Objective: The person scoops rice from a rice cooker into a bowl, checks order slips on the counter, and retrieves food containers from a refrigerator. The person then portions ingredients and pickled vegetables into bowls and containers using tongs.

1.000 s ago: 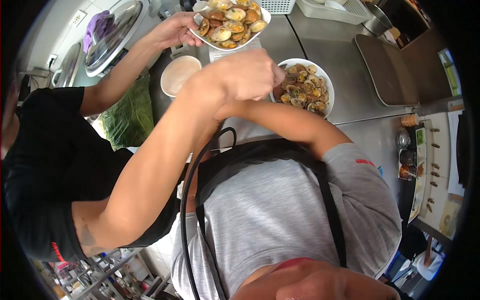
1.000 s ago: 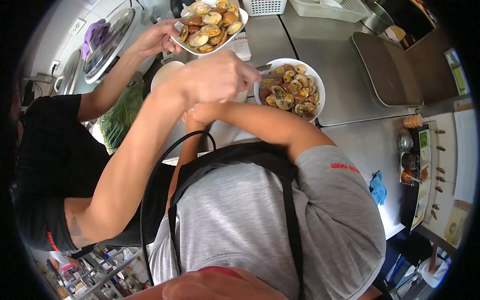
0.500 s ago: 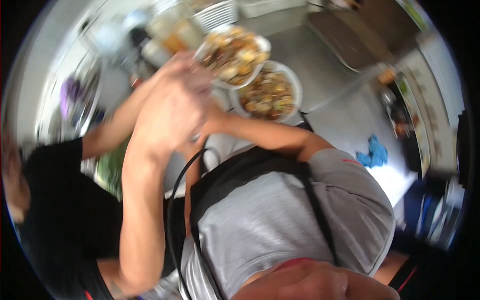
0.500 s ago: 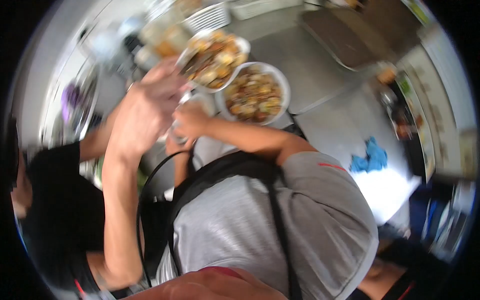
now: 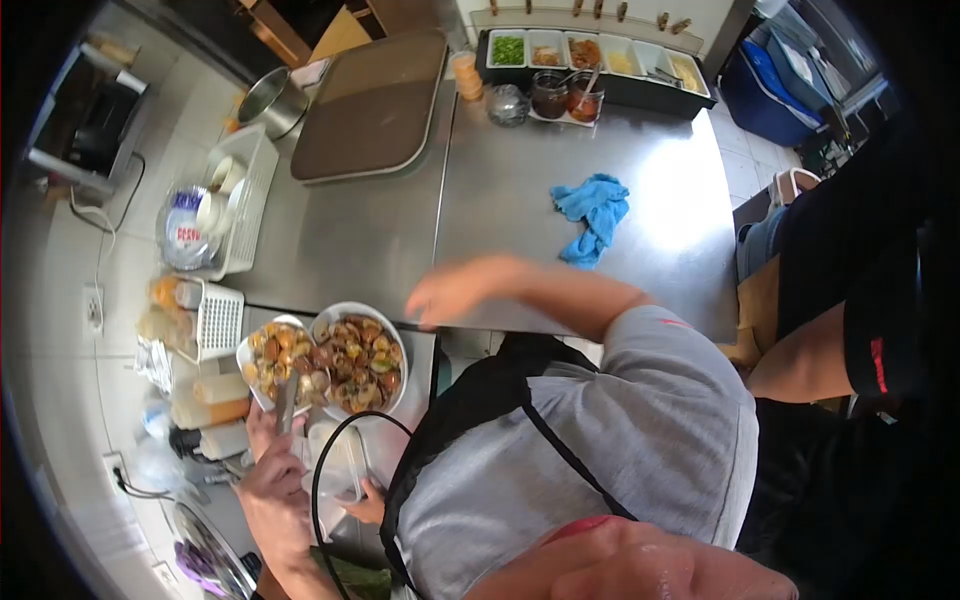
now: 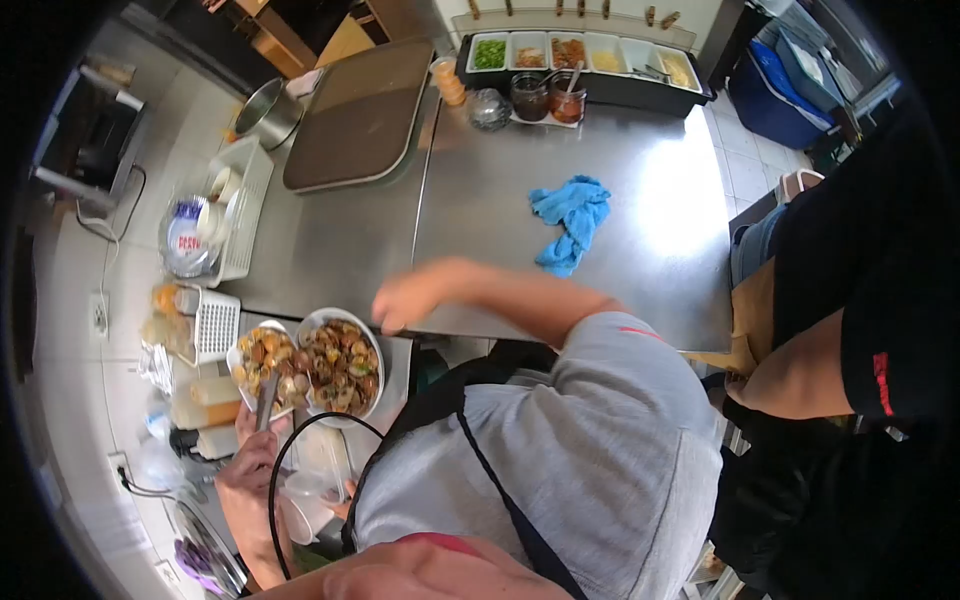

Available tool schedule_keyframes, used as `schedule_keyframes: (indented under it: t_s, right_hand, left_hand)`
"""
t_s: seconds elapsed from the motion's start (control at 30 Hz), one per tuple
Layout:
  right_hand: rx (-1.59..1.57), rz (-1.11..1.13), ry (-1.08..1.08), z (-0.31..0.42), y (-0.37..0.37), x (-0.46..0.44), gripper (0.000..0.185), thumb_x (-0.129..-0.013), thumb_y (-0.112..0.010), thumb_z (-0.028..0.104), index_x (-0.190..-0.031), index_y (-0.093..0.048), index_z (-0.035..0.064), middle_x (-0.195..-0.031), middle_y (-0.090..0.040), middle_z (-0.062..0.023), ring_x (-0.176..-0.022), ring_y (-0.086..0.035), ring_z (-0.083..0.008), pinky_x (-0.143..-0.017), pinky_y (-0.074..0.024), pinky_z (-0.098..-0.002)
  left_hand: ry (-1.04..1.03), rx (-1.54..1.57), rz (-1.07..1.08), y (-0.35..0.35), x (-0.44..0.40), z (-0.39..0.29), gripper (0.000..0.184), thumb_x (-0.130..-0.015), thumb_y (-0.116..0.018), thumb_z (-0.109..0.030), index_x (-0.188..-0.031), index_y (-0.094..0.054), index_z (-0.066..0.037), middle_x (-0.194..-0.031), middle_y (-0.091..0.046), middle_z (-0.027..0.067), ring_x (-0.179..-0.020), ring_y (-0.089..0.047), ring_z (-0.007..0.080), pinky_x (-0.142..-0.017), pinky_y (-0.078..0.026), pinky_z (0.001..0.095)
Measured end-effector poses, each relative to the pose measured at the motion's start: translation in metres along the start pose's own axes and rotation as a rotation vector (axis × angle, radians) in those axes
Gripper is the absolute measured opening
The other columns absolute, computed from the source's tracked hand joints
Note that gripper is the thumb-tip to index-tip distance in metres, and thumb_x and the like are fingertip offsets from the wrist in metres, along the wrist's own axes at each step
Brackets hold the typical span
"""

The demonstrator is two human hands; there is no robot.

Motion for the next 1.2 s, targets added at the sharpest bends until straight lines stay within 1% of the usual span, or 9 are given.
schedule_keyframes:
  t_s: [0.1, 0.13, 0.2, 0.23, 0.27, 0.43, 0.63, 0.93, 1.2]
  right_hand:
    - [-0.07, -0.554, -0.241, -0.06, 0.12, 0.118, 0.029, -0.078, -0.05, 0.023, -0.102, -0.055, 0.008, -0.1, -0.056, -0.0118, -0.092, -0.053, -0.0272, -0.077, -0.0429, -0.0367]
    - [0.391, -0.747, -0.41, -0.065, 0.166, 0.164, 0.028, -0.077, -0.05, 0.021, -0.102, -0.055, 0.0096, -0.099, -0.056, -0.0106, -0.088, -0.055, -0.0266, -0.075, -0.0437, -0.0359]
    - [0.885, -0.73, -0.808, -0.116, 0.236, 0.248, 0.026, -0.076, -0.05, 0.019, -0.099, -0.057, 0.0126, -0.094, -0.058, -0.0122, -0.083, -0.056, -0.0282, -0.073, -0.0446, -0.0376]
    - [0.502, -1.357, -0.935, -0.118, 0.255, 0.304, 0.024, -0.076, -0.046, 0.019, -0.094, -0.06, 0.0119, -0.095, -0.058, -0.0132, -0.086, -0.056, -0.0283, -0.073, -0.0444, -0.0389]
    - [0.538, -1.494, -1.098, -0.141, 0.275, 0.347, 0.024, -0.077, -0.042, 0.019, -0.092, -0.06, 0.012, -0.095, -0.058, -0.0138, -0.089, -0.055, -0.0286, -0.074, -0.0441, -0.0397]
    - [0.63, -1.011, -1.535, -0.244, 0.298, 0.431, 0.025, -0.076, -0.043, 0.013, -0.092, -0.06, 0.0068, -0.099, -0.056, -0.016, -0.093, -0.054, -0.0301, -0.078, -0.0431, -0.0386]
    - [0.664, -0.856, -1.498, -0.232, 0.291, 0.434, 0.024, -0.075, -0.042, 0.007, -0.091, -0.059, 0.0039, -0.1, -0.055, -0.0189, -0.095, -0.053, -0.0312, -0.079, -0.0426, -0.0389]
    - [0.877, -1.508, -0.923, -0.149, 0.244, 0.445, 0.011, -0.08, -0.046, 0.011, -0.086, -0.05, 0.0036, -0.072, -0.053, -0.0122, -0.067, -0.053, -0.0262, -0.061, -0.0413, -0.036]
    - [-0.039, -1.316, -0.311, -0.126, 0.214, 0.336, 0.005, -0.081, -0.047, 0.001, -0.086, -0.047, 0.0027, -0.076, -0.047, 0.0016, -0.068, -0.039, -0.0049, -0.058, -0.033, -0.0175]
  left_hand:
    - [-0.516, 0.24, 0.584, 0.082, -0.055, -0.228, 0.035, -0.073, -0.049, -0.003, -0.107, -0.045, 0.003, -0.086, -0.05, 0.006, -0.067, -0.047, 0.0057, -0.047, -0.031, 0.0145]
    - [-0.705, 0.223, 0.787, 0.087, -0.059, -0.262, 0.029, -0.075, -0.046, 0.005, -0.104, -0.048, 0.003, -0.079, -0.051, 0.0024, -0.059, -0.048, -0.0005, -0.039, -0.031, 0.0085]
    - [-0.521, 0.321, 0.864, 0.078, -0.062, -0.253, 0.03, -0.074, -0.05, 0.002, -0.105, -0.047, 0.004, -0.083, -0.053, 0.0039, -0.061, -0.05, 0.0027, -0.042, -0.033, 0.0111]
    - [-0.322, 0.433, 0.899, 0.077, -0.062, -0.25, 0.034, -0.074, -0.054, -0.002, -0.106, -0.045, 0.004, -0.086, -0.054, 0.0059, -0.064, -0.052, 0.0064, -0.046, -0.036, 0.0139]
    - [-0.12, 0.551, 0.904, 0.077, -0.06, -0.246, 0.038, -0.074, -0.057, -0.005, -0.108, -0.044, 0.005, -0.09, -0.055, 0.008, -0.066, -0.054, 0.0101, -0.05, -0.04, 0.0166]
    - [0.133, 0.87, 0.79, 0.011, -0.074, -0.23, 0.041, -0.074, -0.057, -0.009, -0.11, -0.042, 0.004, -0.093, -0.054, 0.008, -0.071, -0.053, 0.0111, -0.056, -0.04, 0.0184]
    - [0.186, 0.943, 0.748, -0.016, -0.083, -0.22, 0.045, -0.075, -0.057, -0.013, -0.113, -0.039, 0.002, -0.097, -0.053, 0.0081, -0.078, -0.053, 0.0122, -0.062, -0.041, 0.0206]
    - [0.203, 0.991, 0.728, -0.033, -0.102, -0.214, 0.05, -0.076, -0.056, -0.02, -0.117, -0.036, 0.001, -0.103, -0.052, 0.0082, -0.088, -0.052, 0.014, -0.072, -0.042, 0.0238]
    - [0.076, 1.123, 0.741, -0.011, -0.116, -0.171, 0.056, -0.076, -0.056, -0.025, -0.12, -0.032, -0.001, -0.108, -0.05, 0.0082, -0.097, -0.051, 0.0155, -0.081, -0.043, 0.0267]
Point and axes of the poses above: each hand's wrist, its own x-axis away from the middle knuckle, its own y-axis out of the back of the hand, z = x × y, the point moved 6 cm from there along -x, towards the middle knuckle
